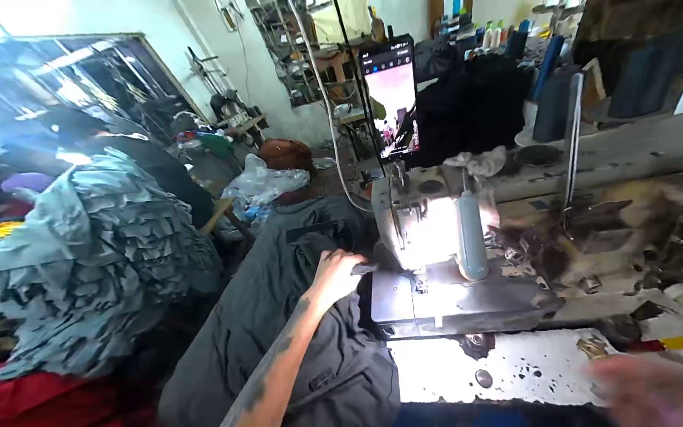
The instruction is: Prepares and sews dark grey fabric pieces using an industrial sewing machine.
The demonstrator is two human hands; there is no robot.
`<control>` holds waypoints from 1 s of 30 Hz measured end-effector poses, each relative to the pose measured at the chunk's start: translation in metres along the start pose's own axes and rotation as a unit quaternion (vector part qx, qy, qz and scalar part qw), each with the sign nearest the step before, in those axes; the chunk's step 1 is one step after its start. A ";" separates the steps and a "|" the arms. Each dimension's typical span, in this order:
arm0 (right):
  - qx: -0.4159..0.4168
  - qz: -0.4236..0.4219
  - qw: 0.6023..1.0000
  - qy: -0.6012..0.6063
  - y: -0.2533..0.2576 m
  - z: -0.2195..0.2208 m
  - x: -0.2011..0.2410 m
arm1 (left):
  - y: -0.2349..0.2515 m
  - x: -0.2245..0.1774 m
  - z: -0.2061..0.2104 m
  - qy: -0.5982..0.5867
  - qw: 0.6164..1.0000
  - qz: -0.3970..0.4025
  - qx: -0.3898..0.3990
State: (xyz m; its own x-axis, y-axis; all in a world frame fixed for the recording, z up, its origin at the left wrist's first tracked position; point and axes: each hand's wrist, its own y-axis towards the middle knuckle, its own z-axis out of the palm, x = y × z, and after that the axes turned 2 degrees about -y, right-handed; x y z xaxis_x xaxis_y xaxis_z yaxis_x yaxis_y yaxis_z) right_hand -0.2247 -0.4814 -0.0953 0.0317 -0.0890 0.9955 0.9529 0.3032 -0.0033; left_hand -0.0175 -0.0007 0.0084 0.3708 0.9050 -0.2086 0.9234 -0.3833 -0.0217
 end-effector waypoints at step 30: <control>0.114 0.049 0.927 -0.355 0.172 0.303 -0.043 | -0.230 0.162 -0.086 -0.040 0.895 -0.257 -0.362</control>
State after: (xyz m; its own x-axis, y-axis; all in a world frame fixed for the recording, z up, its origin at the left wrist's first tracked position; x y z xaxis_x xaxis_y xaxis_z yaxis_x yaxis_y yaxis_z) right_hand -0.1535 -0.1379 -0.1098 -0.1688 0.5707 0.8036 0.8649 0.4768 -0.1569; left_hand -0.1607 0.2500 0.0641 -0.1033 0.8998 -0.4239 0.8028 0.3270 0.4985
